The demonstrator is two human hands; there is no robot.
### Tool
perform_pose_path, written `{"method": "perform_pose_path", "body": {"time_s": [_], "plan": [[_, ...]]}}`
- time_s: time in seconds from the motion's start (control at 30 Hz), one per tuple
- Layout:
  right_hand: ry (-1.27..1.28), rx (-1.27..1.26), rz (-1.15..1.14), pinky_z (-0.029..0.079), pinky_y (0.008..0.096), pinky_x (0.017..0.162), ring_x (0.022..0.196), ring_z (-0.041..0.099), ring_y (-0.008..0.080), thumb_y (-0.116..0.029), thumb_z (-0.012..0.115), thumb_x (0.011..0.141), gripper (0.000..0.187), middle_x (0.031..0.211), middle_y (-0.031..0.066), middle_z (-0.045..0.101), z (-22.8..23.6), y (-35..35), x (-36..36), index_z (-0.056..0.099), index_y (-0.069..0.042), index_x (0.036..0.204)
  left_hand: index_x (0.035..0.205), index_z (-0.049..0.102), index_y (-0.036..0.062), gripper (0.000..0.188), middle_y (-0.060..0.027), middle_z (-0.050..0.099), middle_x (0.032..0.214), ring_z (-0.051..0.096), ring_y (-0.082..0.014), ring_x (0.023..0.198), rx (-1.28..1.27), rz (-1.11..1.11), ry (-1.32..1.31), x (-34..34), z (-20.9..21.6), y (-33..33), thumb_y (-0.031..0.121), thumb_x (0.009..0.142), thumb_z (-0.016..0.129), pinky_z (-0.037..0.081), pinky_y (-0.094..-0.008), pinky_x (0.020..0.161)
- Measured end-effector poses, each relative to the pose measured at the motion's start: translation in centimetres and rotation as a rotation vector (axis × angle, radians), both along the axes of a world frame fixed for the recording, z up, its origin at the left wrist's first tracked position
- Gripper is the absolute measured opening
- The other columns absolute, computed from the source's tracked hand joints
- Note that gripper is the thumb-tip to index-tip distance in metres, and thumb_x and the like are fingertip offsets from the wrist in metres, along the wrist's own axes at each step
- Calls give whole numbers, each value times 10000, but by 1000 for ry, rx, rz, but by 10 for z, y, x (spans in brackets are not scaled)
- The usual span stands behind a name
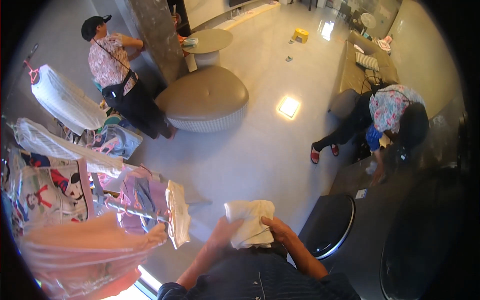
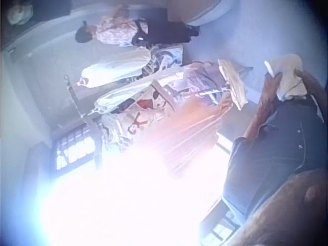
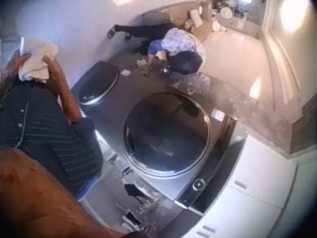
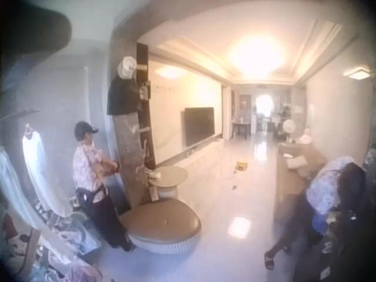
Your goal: The person cleans multiple surfaces using a cloth, including a wall, the top of a washing machine, a window frame, and a wall near a television.
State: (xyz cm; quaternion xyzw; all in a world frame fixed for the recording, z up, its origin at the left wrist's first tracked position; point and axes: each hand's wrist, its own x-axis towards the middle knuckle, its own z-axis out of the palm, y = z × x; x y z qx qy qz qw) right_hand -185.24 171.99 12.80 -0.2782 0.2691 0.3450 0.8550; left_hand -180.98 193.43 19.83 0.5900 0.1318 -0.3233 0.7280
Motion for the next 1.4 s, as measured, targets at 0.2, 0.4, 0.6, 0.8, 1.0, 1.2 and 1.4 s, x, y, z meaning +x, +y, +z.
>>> {"method": "perform_pose_path", "body": {"time_s": [0.2, 0.4, 0.6, 0.8, 1.0, 1.2, 1.4], "plan": [[-125, -137, 141, 487, 328, 891, 1061, 582, 202, -179, 585, 916, 421, 1206, 128, 583, -12, -12, 43, 499, 23, 1275, 1194, 573, -34, 360, -95, 643, 1093, 593, -162, 986, 288, -221, -45, 57, 2, -1, 145, 883, 602, 486, -313, 855], [-121, -226, 75, 520, 382, 888, 1057, 602, 262, -118, 687, 831, 540, 1182, 147, 585, 25, -37, 95, 453, 15, 1299, 1254, 522, -29, 419, -102, 610, 1148, 571, -182, 1037, 112, -144, -60, 78, -21, -16, 137, 878, 602, 463, -321, 897], [-293, -224, 69, 542, 369, 828, 965, 639, 254, -113, 685, 836, 432, 1089, 161, 629, 45, -77, 168, 529, 48, 1205, 1256, 496, -57, 418, -121, 592, 1182, 579, -213, 1071, -12, -2, -38, 109, -41, -48, 89, 881, 609, 474, -341, 912], [-237, -165, 107, 555, 380, 795, 905, 654, 246, -114, 685, 836, 392, 1028, 153, 646, 61, -113, 214, 555, 42, 1171, 1267, 472, -58, 419, -139, 589, 1189, 579, -236, 1101, -182, 217, 6, 134, -48, -97, 54, 889, 614, 489, -359, 931], [-165, -133, 21, 522, 384, 878, 1005, 619, 242, -153, 705, 811, 549, 1130, 142, 604, 55, -133, 217, 468, 21, 1275, 1286, 444, -59, 416, -158, 578, 1197, 579, -237, 1106, -162, 271, 140, 164, -43, -122, 87, 920, 577, 502, -379, 925], [-266, 2, -55, 501, 376, 913, 1053, 595, 236, -195, 735, 784, 640, 1175, 130, 584, 66, -143, 229, 434, 8, 1310, 1346, 384, -22, 514, -138, 534, 1265, 559, -245, 1135, -293, 175, 118, 192, -29, -130, 209, 933, 586, 481, -400, 962], [-258, 17, -57, 500, 384, 929, 1070, 596, 248, -216, 745, 780, 666, 1180, 135, 587, 65, -149, 238, 422, 7, 1319, 1385, 344, 20, 761, -131, 485, 1328, 481, -263, 1233, -439, 13, 288, 183, -44, -146, 314, 808, 744, 409, -432, 1034]]}}
